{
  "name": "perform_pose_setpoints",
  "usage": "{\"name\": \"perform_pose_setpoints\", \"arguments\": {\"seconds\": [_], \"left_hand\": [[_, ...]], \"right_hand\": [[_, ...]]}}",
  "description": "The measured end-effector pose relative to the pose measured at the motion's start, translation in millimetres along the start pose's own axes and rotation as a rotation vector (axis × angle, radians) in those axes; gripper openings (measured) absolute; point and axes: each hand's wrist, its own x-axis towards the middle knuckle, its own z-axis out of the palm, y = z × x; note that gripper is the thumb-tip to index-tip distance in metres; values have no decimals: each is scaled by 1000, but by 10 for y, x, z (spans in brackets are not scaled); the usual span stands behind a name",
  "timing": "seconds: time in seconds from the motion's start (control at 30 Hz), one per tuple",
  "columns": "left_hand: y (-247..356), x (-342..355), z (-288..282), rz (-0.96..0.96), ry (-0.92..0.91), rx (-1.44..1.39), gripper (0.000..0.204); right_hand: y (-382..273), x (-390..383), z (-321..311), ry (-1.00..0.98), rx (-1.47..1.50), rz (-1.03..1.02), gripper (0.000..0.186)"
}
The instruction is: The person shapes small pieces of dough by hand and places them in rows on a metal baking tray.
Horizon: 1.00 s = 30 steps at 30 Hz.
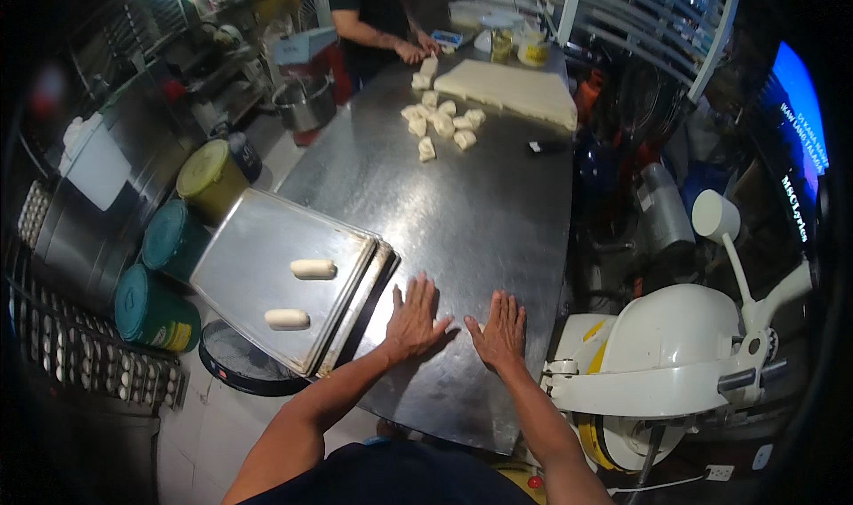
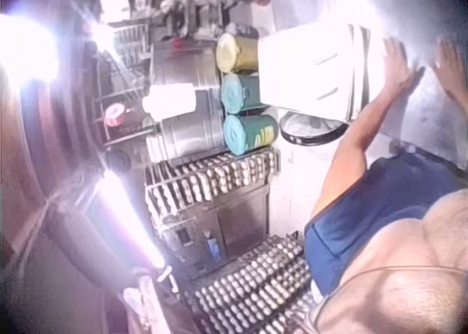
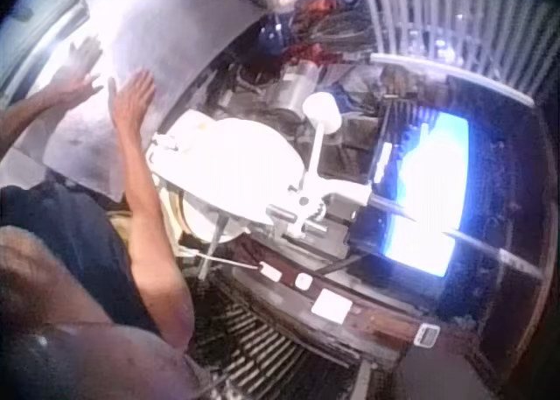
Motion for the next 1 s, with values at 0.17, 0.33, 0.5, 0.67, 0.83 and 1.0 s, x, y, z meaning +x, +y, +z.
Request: {"name": "perform_pose_setpoints", "arguments": {"seconds": [0.17, 0.33, 0.5, 0.67, 0.83, 1.0], "left_hand": [[-488, -437, 37, 408, -162, -276, 88], [-414, -628, -369, -55, -125, -751, 58], [-454, -452, -468, 36, -151, -314, 65], [-121, -244, -303, 448, -75, -47, 56], [-181, -147, -93, 403, 15, -68, 47], [-282, -222, -51, 472, -29, -95, 56]], "right_hand": [[141, -575, -509, -210, -68, -191, 80], [188, -909, -491, 215, 308, -45, 59], [63, -792, -477, 243, 55, -47, 59], [116, -349, -58, 321, -161, -210, 56], [26, -280, 0, 190, 60, -198, 54], [58, -415, -117, 119, -136, -248, 57]]}}
